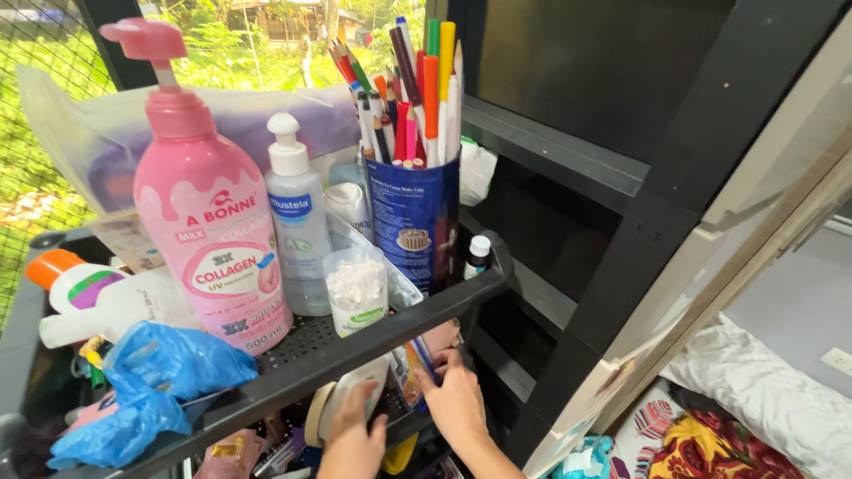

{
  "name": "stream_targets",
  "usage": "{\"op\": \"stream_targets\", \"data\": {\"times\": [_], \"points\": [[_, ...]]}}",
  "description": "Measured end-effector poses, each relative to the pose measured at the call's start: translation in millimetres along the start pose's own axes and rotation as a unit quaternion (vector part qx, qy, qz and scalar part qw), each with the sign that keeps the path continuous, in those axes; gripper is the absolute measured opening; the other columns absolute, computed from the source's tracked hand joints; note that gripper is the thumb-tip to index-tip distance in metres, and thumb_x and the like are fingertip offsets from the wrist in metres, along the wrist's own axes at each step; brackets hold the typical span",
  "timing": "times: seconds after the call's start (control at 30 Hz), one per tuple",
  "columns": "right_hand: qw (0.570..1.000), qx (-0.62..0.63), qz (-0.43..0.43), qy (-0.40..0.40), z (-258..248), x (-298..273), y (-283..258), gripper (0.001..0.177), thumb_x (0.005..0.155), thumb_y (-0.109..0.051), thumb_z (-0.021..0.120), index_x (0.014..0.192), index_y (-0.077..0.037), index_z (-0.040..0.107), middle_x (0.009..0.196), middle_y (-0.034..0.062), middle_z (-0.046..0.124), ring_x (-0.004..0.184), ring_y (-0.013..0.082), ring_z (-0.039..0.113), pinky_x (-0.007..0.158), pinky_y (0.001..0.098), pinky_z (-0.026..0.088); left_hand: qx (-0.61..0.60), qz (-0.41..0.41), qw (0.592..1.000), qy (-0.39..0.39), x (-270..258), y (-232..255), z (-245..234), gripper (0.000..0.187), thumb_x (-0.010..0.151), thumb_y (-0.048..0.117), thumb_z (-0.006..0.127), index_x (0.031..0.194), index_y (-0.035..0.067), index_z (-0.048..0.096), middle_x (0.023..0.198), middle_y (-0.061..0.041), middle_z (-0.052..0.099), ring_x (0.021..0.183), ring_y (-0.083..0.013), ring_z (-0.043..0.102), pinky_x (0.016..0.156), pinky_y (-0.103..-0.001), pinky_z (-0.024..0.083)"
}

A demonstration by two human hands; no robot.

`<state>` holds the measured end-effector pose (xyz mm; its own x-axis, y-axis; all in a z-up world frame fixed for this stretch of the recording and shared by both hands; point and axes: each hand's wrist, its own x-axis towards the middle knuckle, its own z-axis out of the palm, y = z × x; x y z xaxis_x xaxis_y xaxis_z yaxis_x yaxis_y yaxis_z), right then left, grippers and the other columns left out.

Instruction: The person moves various personal care items, including bottles, a makeup palette, and a pen holder, from a black rolling cart onto a nearby bed. The person then sprays a cleaning solution onto a yellow cloth and wipes the top shelf of the cart.

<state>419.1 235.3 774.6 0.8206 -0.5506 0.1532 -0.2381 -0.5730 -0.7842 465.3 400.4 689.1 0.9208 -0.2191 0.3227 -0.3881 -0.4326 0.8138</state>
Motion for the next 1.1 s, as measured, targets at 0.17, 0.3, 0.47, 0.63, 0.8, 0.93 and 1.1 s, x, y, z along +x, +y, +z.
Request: {"op": "stream_targets", "data": {"times": [0.17, 0.3, 0.47, 0.63, 0.8, 0.93, 1.1], "points": [[0.998, -0.054, 0.01, -0.035, 8, -1, -6, 0.039, 0.081, -0.039, 0.076, 0.11, -0.013, 0.068, 0.097, 0.0105, 0.076, 0.092, 0.0314, 0.074, 0.08, 0.0416, 0.058, -0.014, 0.01, 0.999, -0.028, 3, -30, 37, 0.063, 0.072, 0.001, 0.077, 0.131, 0.013, 0.056, 0.119, -0.016, 0.066, 0.115, -0.0332, 0.065, 0.098, -0.042, 0.051], [0.991, -0.121, -0.059, 0.02, 12, -3, -5, 0.038, 0.081, -0.038, 0.078, 0.109, -0.012, 0.071, 0.101, 0.0144, 0.072, 0.091, 0.0371, 0.071, 0.076, 0.0465, 0.056, -0.047, -0.042, 0.996, -0.06, 10, -55, 69, 0.054, 0.077, 0.004, 0.076, 0.127, 0.012, 0.057, 0.116, -0.015, 0.069, 0.112, -0.0279, 0.069, 0.096, -0.037, 0.056], [1.0, 0.022, -0.018, 0.002, 15, -7, 0, 0.028, 0.085, -0.028, 0.072, 0.105, -0.009, 0.072, 0.087, 0.0169, 0.077, 0.086, 0.0332, 0.076, 0.075, 0.0395, 0.059, -0.151, -0.093, 0.983, -0.049, 17, -72, 96, 0.049, 0.086, 0.016, 0.07, 0.131, 0.008, 0.054, 0.115, -0.012, 0.072, 0.109, -0.025, 0.073, 0.094, -0.035, 0.057], [0.985, 0.155, 0.024, 0.066, 0, -7, 0, 0.025, 0.083, -0.021, 0.073, 0.099, -0.003, 0.074, 0.076, 0.0119, 0.078, 0.068, 0.0168, 0.075, 0.064, 0.0311, 0.057, -0.333, -0.255, 0.907, -0.031, 35, -42, 79, 0.05, 0.095, 0.034, 0.067, 0.132, 0.003, 0.057, 0.112, -0.008, 0.073, 0.105, -0.024, 0.071, 0.094, -0.037, 0.054], [0.972, 0.23, 0.028, 0.04, -29, -19, 21, 0.023, 0.082, -0.018, 0.074, 0.095, 0.001, 0.076, 0.07, 0.0064, 0.076, 0.063, 0.0064, 0.065, 0.059, 0.0253, 0.052, -0.557, -0.411, 0.719, -0.061, 41, 3, 44, 0.043, 0.095, 0.035, 0.069, 0.123, 0.002, 0.063, 0.099, -0.01, 0.067, 0.086, -0.0239, 0.066, 0.084, -0.046, 0.055], [0.977, 0.208, 0.053, -0.01, -29, -29, 40, 0.021, 0.083, -0.015, 0.073, 0.097, 0.001, 0.073, 0.079, 0.0071, 0.078, 0.07, 0.0091, 0.069, 0.066, 0.0251, 0.054, -0.573, -0.424, 0.699, -0.054, 41, 11, 31, 0.033, 0.092, 0.024, 0.07, 0.117, 0.003, 0.066, 0.103, -0.012, 0.073, 0.089, -0.026, 0.069, 0.081, -0.045, 0.055], [0.912, 0.39, -0.047, -0.12, -19, -28, 41, 0.029, 0.083, -0.003, 0.073, 0.109, 0.003, 0.06, 0.098, 0.0069, 0.074, 0.093, 0.0133, 0.075, 0.084, 0.0278, 0.059, -0.663, -0.304, 0.681, -0.057, 28, -8, 26, 0.037, 0.086, 0.01, 0.067, 0.122, 0.003, 0.066, 0.11, -0.01, 0.077, 0.097, -0.0248, 0.074, 0.082, -0.044, 0.059]]}}
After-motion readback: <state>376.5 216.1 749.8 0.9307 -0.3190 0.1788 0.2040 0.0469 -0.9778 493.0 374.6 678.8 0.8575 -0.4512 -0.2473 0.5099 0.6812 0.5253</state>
